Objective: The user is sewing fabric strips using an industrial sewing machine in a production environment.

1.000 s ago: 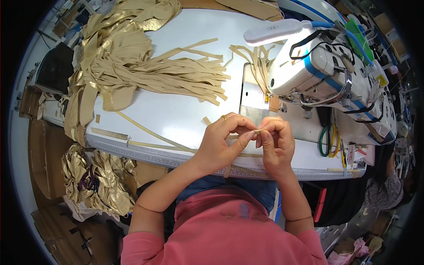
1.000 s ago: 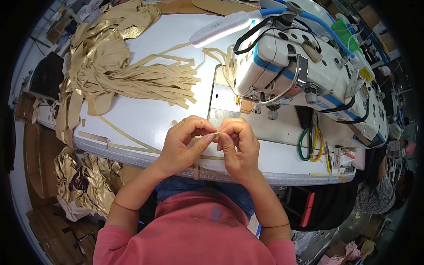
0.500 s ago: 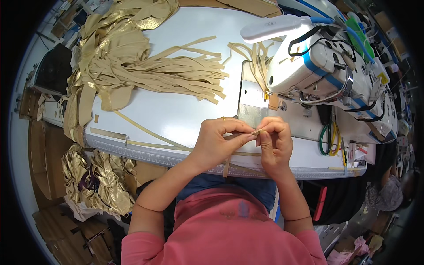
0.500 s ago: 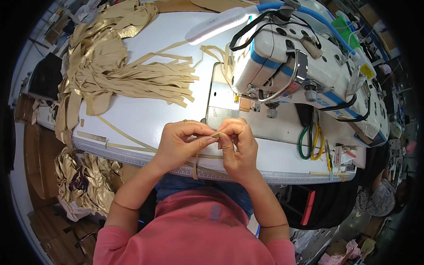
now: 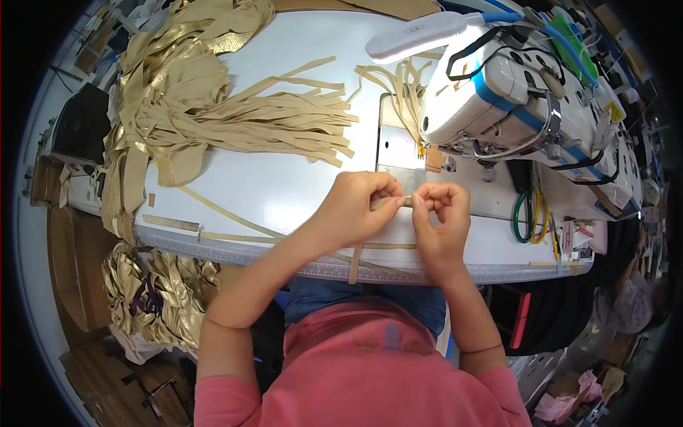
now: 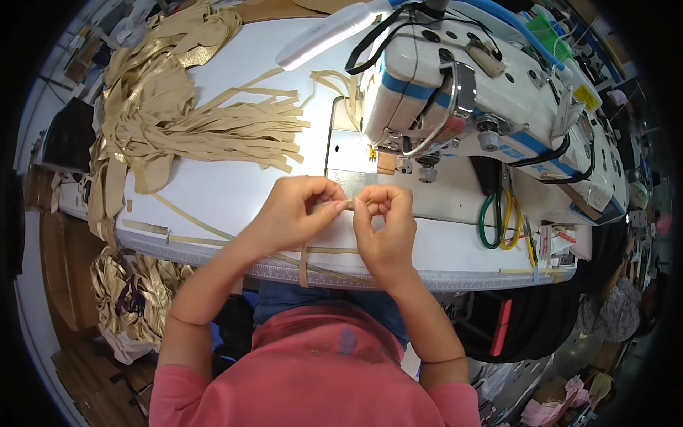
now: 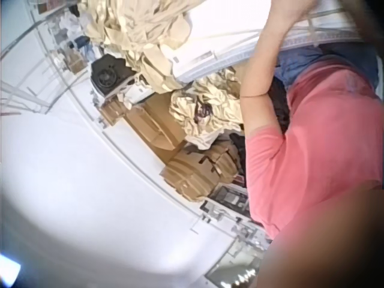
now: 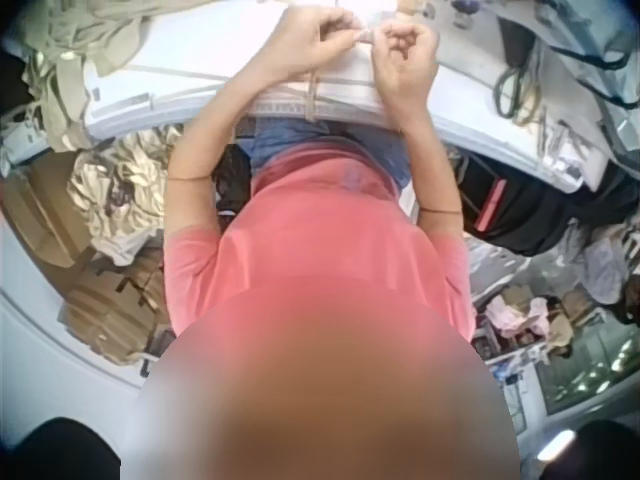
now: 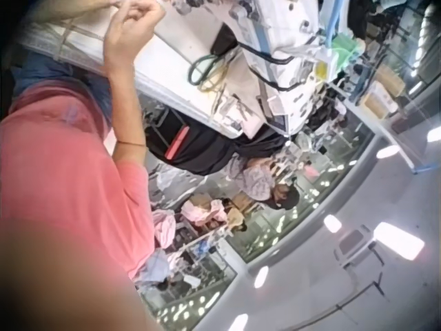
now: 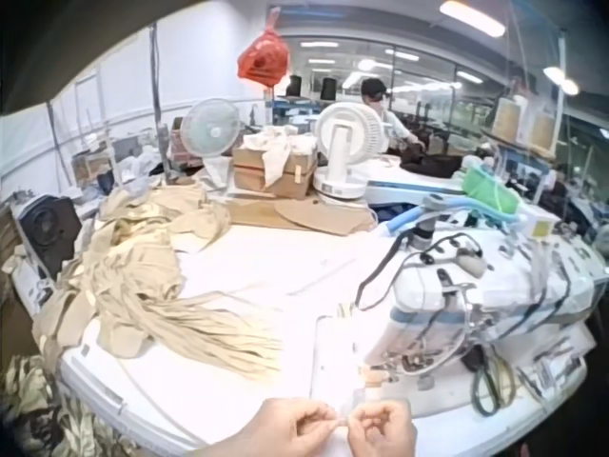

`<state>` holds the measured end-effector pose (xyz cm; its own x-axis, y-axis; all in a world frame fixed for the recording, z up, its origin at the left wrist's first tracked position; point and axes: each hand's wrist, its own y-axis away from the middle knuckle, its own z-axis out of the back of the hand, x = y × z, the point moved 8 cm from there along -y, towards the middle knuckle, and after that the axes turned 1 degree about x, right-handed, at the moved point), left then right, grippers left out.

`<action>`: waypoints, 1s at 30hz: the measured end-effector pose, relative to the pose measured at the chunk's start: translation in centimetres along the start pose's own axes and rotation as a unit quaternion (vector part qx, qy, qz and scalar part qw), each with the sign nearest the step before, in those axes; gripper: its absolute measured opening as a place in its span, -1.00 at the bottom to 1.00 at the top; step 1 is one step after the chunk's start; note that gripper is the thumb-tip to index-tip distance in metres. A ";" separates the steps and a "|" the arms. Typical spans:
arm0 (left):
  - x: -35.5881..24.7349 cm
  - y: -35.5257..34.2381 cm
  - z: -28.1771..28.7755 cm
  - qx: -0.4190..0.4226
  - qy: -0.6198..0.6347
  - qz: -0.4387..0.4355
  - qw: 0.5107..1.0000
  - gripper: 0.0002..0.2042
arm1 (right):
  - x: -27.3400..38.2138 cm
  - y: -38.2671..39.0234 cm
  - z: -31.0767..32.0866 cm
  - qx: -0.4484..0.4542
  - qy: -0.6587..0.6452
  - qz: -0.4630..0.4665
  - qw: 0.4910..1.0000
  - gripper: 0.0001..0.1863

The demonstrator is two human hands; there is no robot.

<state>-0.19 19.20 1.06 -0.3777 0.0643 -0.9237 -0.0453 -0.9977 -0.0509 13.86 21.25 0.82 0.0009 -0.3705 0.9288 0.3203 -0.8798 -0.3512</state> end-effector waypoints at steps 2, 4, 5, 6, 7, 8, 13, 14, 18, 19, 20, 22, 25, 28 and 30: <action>0.9 -2.2 -0.6 0.050 -0.013 0.020 0.998 -0.86 | -1.0 -0.7 0.6 0.013 0.119 -0.058 0.991 -0.85; 1.8 -4.2 -1.8 0.122 -0.036 0.063 0.990 -0.87 | -1.5 -1.4 1.1 0.023 0.184 -0.056 0.981 -0.86; 1.6 -5.4 -2.0 0.128 -0.034 0.060 0.989 -0.87 | -2.0 -1.8 1.6 0.034 0.251 -0.056 0.966 -0.86; 1.8 -6.1 -2.4 0.168 -0.063 0.102 0.978 -0.88 | -2.2 -2.1 2.2 0.031 0.252 -0.057 0.966 -0.86; 2.1 -6.4 -2.6 0.208 -0.093 0.144 0.963 -0.88 | -1.3 -2.4 2.1 0.047 0.293 0.014 0.955 -0.87; 2.1 -6.7 -2.5 0.212 -0.097 0.162 0.959 -0.87 | -0.6 -2.5 2.0 0.064 0.332 0.085 0.937 -0.87; 1.7 -7.4 -2.7 0.246 -0.135 0.185 0.942 -0.86 | 0.5 -2.0 1.9 0.142 0.407 0.205 0.879 -0.81; 1.5 -7.4 -2.8 0.253 -0.147 0.186 0.938 -0.86 | 0.2 -1.8 1.6 0.167 0.435 0.206 0.861 -0.79; 1.4 -7.3 -1.8 0.268 -0.160 0.182 0.932 -0.87 | 0.2 -1.8 1.5 0.167 0.462 0.225 0.842 -0.78; 1.6 -7.4 -0.8 0.251 -0.198 0.166 0.933 -0.88 | 0.1 -1.8 1.4 0.166 0.460 0.222 0.844 -0.78; 1.9 -7.3 0.4 0.232 -0.235 0.151 0.932 -0.88 | 0.1 -1.8 1.2 0.166 0.456 0.219 0.847 -0.78; 1.8 -7.2 2.7 0.122 -0.319 0.052 0.939 -0.90 | 0.2 -1.7 1.3 0.163 0.456 0.217 0.848 -0.78; -0.3 -5.2 0.7 0.026 -0.426 -0.164 0.889 -0.91 | 0.0 -1.5 1.6 0.165 0.455 0.209 0.850 -0.76; -3.3 -1.2 -2.5 -0.037 -0.378 -0.390 0.839 -0.85 | -0.1 -1.6 1.5 0.164 0.452 0.212 0.851 -0.75; -3.1 -0.9 -3.1 -0.048 -0.375 -0.409 0.830 -0.86 | 0.1 -1.5 1.5 0.160 0.451 0.219 0.850 -0.74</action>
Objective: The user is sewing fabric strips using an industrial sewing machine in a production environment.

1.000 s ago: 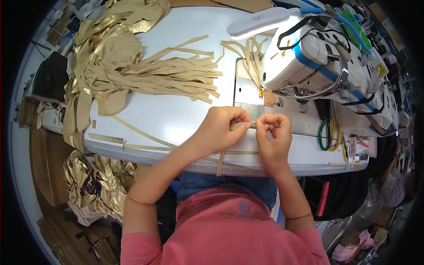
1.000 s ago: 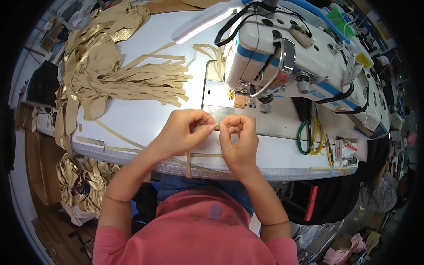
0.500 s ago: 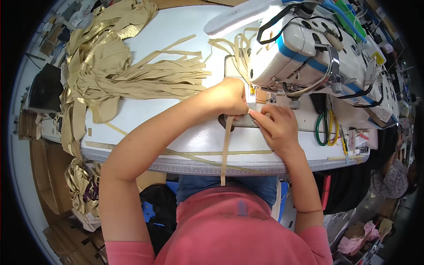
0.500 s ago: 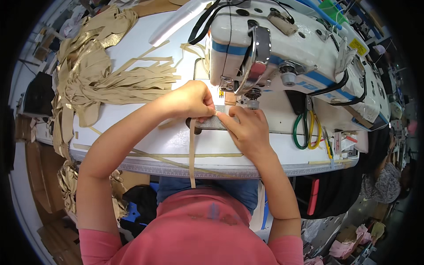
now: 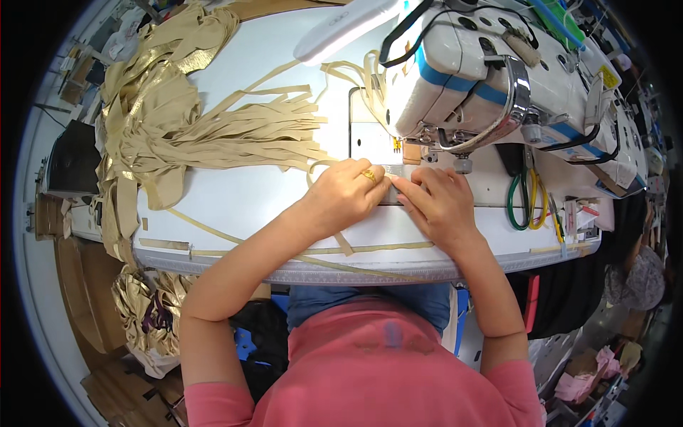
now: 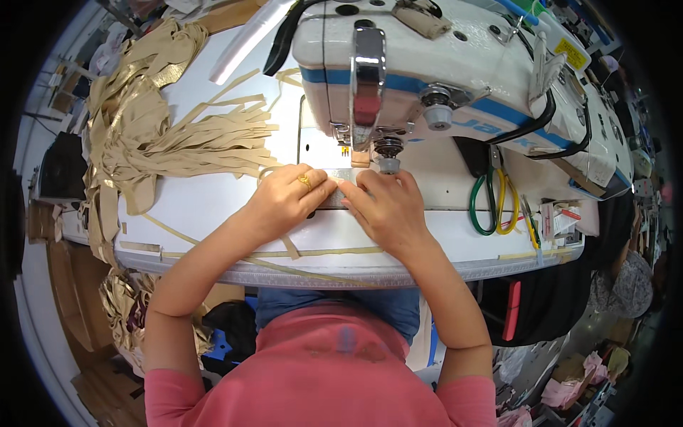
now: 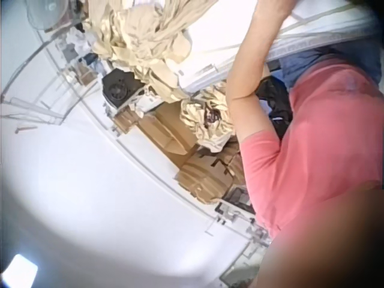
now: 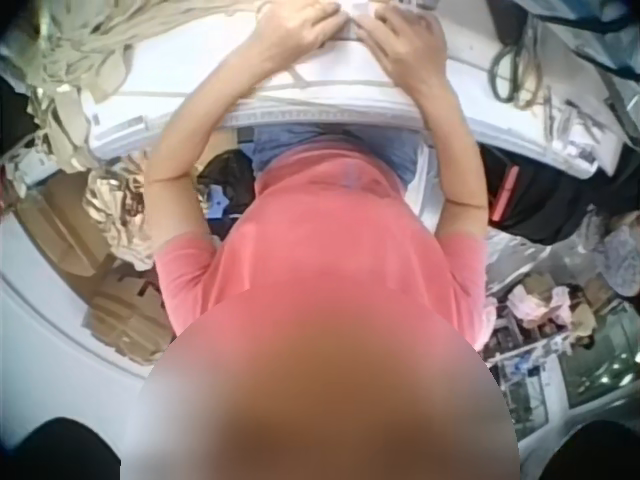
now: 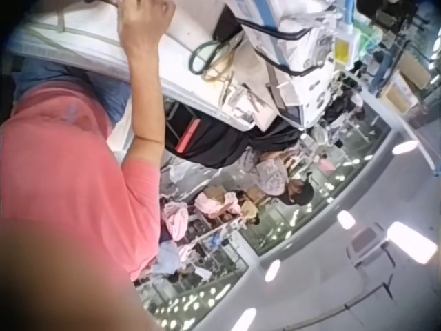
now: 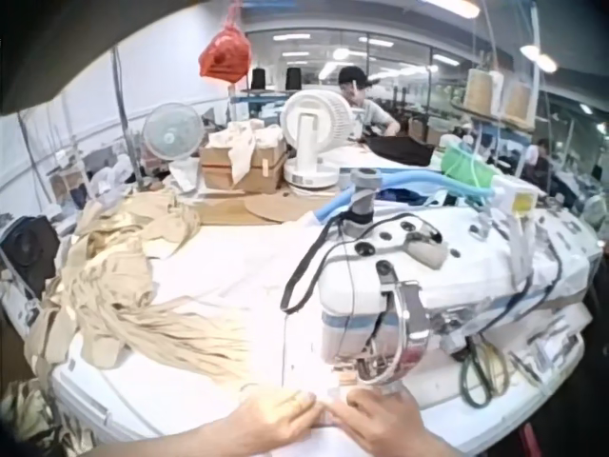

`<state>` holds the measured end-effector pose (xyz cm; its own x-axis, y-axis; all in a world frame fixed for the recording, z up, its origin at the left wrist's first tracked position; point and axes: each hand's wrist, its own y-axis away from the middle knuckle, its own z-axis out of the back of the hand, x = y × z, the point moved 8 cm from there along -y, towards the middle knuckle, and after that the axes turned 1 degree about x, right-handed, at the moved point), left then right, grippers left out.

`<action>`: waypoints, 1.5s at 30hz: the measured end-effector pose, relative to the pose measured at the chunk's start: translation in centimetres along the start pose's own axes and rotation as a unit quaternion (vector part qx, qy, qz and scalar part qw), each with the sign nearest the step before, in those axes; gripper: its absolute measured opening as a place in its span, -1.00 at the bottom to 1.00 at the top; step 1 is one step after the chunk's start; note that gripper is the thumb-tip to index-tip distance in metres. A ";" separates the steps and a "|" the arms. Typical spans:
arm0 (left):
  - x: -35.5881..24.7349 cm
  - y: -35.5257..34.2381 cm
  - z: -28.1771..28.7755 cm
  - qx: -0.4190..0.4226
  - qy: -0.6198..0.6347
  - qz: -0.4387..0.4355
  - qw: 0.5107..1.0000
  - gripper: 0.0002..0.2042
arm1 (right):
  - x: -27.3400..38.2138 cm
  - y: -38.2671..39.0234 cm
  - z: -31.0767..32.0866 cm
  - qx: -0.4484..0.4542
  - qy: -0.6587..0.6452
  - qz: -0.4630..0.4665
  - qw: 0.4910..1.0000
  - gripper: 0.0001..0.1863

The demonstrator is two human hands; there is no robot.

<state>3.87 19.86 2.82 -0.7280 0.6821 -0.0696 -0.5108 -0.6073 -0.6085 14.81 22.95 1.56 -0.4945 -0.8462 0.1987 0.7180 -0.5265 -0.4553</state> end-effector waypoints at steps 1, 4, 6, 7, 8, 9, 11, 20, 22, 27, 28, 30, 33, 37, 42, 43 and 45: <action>0.2 0.2 -0.1 0.003 0.002 0.001 1.000 -0.86 | 0.1 -0.1 -0.1 0.007 -0.001 -0.002 1.000 -0.73; 0.5 0.4 -0.8 0.014 0.015 -0.001 1.000 -0.82 | 0.0 -0.1 -0.4 0.017 -0.003 -0.003 1.000 -0.73; 0.6 0.0 -1.0 0.022 0.025 -0.010 0.999 -0.77 | -0.2 0.1 -0.2 0.014 -0.001 -0.005 1.000 -0.72; 0.6 -0.1 -0.9 0.018 0.030 -0.018 0.999 -0.75 | -0.1 0.2 -0.1 0.009 0.010 0.002 1.000 -0.72; 0.8 -0.1 -0.8 0.014 0.037 -0.025 0.999 -0.74 | 0.0 0.1 -0.1 0.007 0.021 0.008 1.000 -0.71; 1.2 -0.1 -0.8 0.015 0.039 -0.026 0.999 -0.74 | -0.2 0.0 -0.2 0.006 0.021 0.006 1.000 -0.71; 2.1 -0.4 -0.9 0.013 0.054 -0.036 0.998 -0.73 | -0.4 -0.1 -0.7 0.032 0.042 -0.002 0.999 -0.69; 4.5 -2.0 -1.2 -0.007 0.074 -0.082 0.994 -0.82 | -2.3 -0.8 -1.5 0.020 0.062 -0.024 0.998 -0.69; 4.8 -2.0 -1.4 -0.005 0.087 -0.078 0.993 -0.82 | -2.4 -0.6 -1.6 0.014 0.063 -0.025 0.998 -0.69; 5.3 -2.0 -1.6 0.002 0.099 -0.067 0.993 -0.82 | -2.3 -0.4 -1.9 0.007 0.099 -0.008 0.995 -0.69; 5.3 -2.0 -1.8 0.002 0.100 -0.068 0.993 -0.82 | -2.5 -0.2 -2.1 0.008 0.087 -0.017 0.996 -0.69; 5.8 -2.0 -1.7 -0.023 0.126 -0.042 0.991 -0.82 | -2.6 -0.2 -2.2 0.009 0.073 -0.024 0.997 -0.69; 6.0 -1.7 -2.1 -0.025 0.132 -0.051 0.990 -0.82 | -2.7 -0.7 -2.1 0.018 0.036 -0.043 0.998 -0.68; 6.1 -1.4 -2.6 -0.013 0.124 -0.063 0.990 -0.80 | -2.7 -0.7 -1.9 -0.014 0.032 -0.034 0.999 -0.68; 6.1 -1.5 -2.8 0.005 0.122 -0.014 0.992 -0.79 | -2.8 -0.8 -1.7 -0.011 0.007 -0.043 0.999 -0.69; 6.1 -1.6 -2.8 0.005 0.122 -0.015 0.992 -0.79 | -2.7 -0.9 -1.7 -0.008 0.006 -0.044 0.999 -0.69; 6.1 -1.7 -2.6 -0.004 0.129 -0.023 0.991 -0.81 | -2.7 -0.9 -1.7 -0.006 0.005 -0.045 0.999 -0.69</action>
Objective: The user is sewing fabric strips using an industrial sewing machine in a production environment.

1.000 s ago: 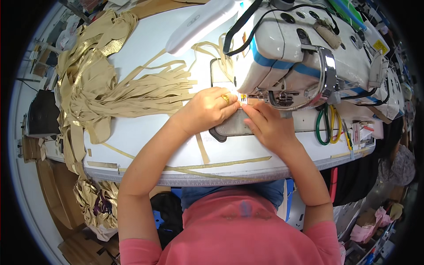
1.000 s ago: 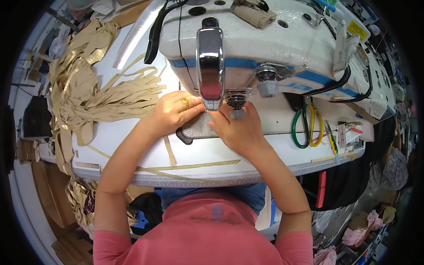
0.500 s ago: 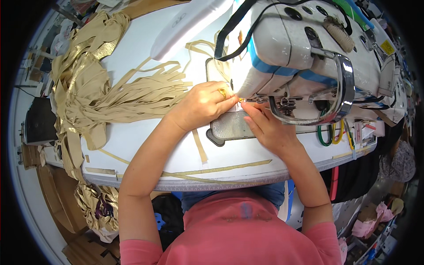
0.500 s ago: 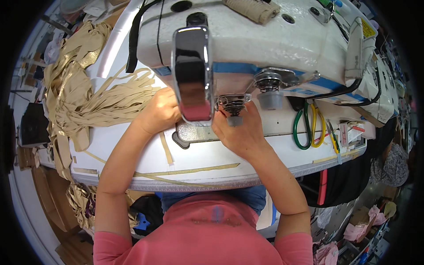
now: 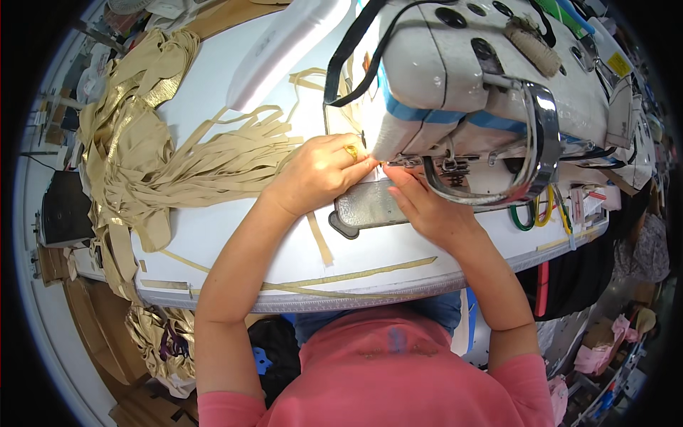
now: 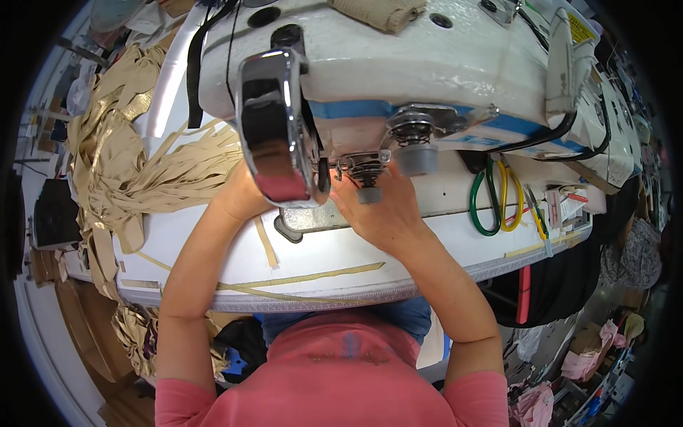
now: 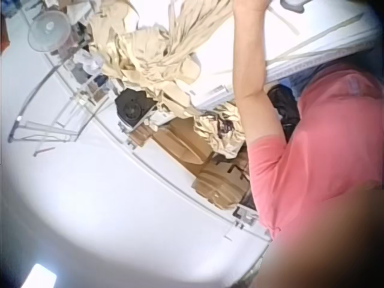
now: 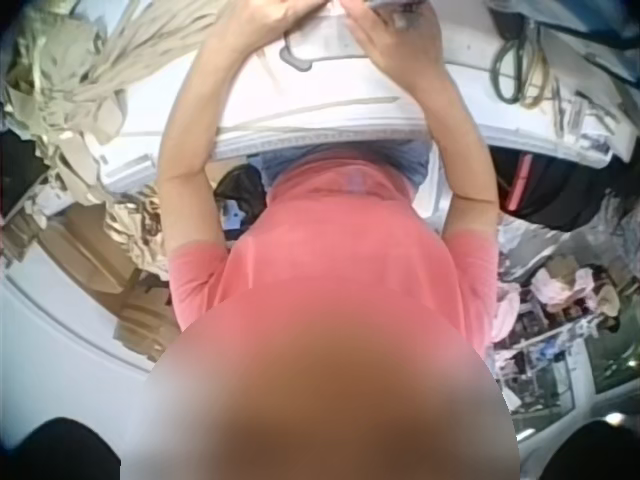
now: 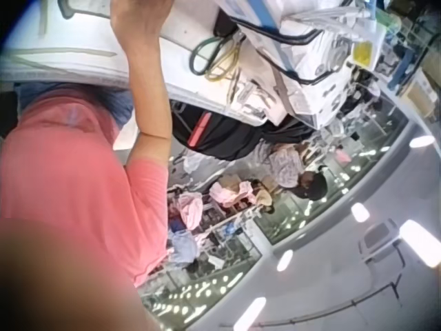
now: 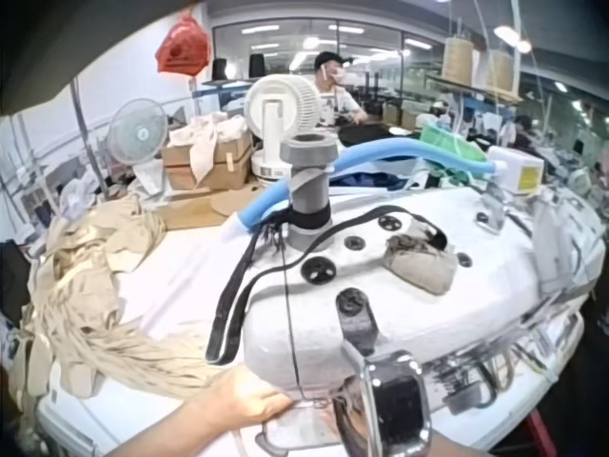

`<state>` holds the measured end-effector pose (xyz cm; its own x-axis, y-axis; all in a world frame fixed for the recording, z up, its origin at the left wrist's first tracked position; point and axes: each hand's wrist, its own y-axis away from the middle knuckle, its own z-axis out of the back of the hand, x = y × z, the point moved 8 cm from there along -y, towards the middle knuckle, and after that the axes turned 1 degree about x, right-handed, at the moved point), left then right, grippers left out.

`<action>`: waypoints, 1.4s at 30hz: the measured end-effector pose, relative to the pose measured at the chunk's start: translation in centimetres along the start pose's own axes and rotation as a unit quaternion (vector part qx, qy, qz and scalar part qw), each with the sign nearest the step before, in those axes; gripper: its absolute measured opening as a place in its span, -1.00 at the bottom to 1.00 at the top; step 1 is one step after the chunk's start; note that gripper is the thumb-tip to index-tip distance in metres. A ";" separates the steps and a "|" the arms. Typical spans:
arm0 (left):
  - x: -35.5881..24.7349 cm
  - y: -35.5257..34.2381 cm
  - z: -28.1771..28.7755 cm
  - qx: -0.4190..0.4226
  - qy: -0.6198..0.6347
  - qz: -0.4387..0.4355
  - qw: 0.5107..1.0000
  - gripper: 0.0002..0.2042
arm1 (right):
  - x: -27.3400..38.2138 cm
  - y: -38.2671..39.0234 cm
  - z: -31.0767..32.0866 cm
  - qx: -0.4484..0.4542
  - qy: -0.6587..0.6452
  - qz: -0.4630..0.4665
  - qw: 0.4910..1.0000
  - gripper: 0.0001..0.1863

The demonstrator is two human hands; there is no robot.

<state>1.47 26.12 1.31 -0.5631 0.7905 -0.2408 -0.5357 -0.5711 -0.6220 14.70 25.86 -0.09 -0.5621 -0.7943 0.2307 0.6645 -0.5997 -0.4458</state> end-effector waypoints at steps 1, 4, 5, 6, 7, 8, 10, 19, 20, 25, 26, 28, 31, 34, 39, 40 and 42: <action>0.0 -0.1 0.1 0.000 0.000 0.000 1.000 -0.81 | 0.0 0.1 0.0 -0.005 0.010 0.004 1.000 -0.69; -0.1 0.0 0.3 0.000 0.001 -0.011 1.000 -0.83 | 0.0 0.2 -0.1 -0.016 0.022 0.013 1.000 -0.68; -0.1 0.1 0.3 0.004 -0.010 -0.010 1.000 -0.84 | 0.1 0.1 0.0 -0.023 0.025 0.017 0.999 -0.68; -0.1 0.2 0.2 0.008 -0.022 -0.010 1.000 -0.85 | 0.2 0.1 0.1 -0.022 0.024 0.017 0.999 -0.68; 0.0 0.3 0.1 0.008 -0.022 -0.010 1.000 -0.85 | 0.2 0.2 0.1 -0.015 0.027 0.014 0.999 -0.68; 0.0 0.2 0.1 0.002 -0.019 -0.013 1.000 -0.85 | 0.2 0.2 0.1 -0.008 0.030 0.010 0.999 -0.69; -0.1 0.0 0.3 -0.004 -0.015 -0.016 1.000 -0.84 | 0.1 0.1 0.1 -0.012 0.021 0.008 1.000 -0.69; -0.1 -0.2 0.4 -0.005 -0.024 0.021 0.999 -0.87 | -4.5 1.7 -0.5 0.030 -0.106 -0.155 0.982 -0.77; 0.0 -0.1 0.2 -0.004 -0.023 0.021 1.000 -0.87 | -5.4 1.7 0.1 -0.015 -0.141 -0.190 0.971 -0.80; -0.1 -0.6 0.6 -0.020 -0.012 0.016 1.000 -0.92 | -5.1 0.6 2.5 -0.152 -0.119 -0.117 0.974 -0.95; 0.0 -0.6 0.7 -0.020 -0.012 0.016 1.000 -0.92 | -5.6 0.7 2.1 -0.134 -0.158 -0.132 0.969 -0.94; -0.2 -0.6 0.5 -0.005 -0.050 -0.009 0.999 -0.92 | -5.9 0.7 1.6 -0.115 -0.196 -0.147 0.963 -0.94; -0.1 -0.5 0.5 0.006 -0.034 0.003 0.999 -0.92 | -6.2 0.8 1.7 -0.133 -0.198 -0.154 0.959 -0.94; -0.3 -0.6 0.7 -0.001 -0.027 0.026 0.999 -0.92 | -6.0 0.9 1.7 -0.145 -0.157 -0.139 0.967 -0.94; -0.2 -0.4 0.4 0.004 -0.018 0.012 1.000 -0.92 | -5.6 0.8 2.2 -0.155 -0.131 -0.131 0.970 -0.93; -0.1 -0.2 0.2 -0.001 -0.019 0.007 1.000 -0.91 | -5.4 0.8 2.1 -0.154 -0.131 -0.128 0.971 -0.93; 0.1 -0.4 0.3 0.003 -0.023 -0.006 1.000 -0.92 | -5.3 0.6 2.6 -0.158 -0.122 -0.128 0.972 -0.93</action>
<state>1.42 26.36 1.72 -0.5848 0.7861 -0.2000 -0.5463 -0.5640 -0.6193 19.36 29.48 0.62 -0.5307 -0.6451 0.5497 0.3126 -0.7518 -0.5806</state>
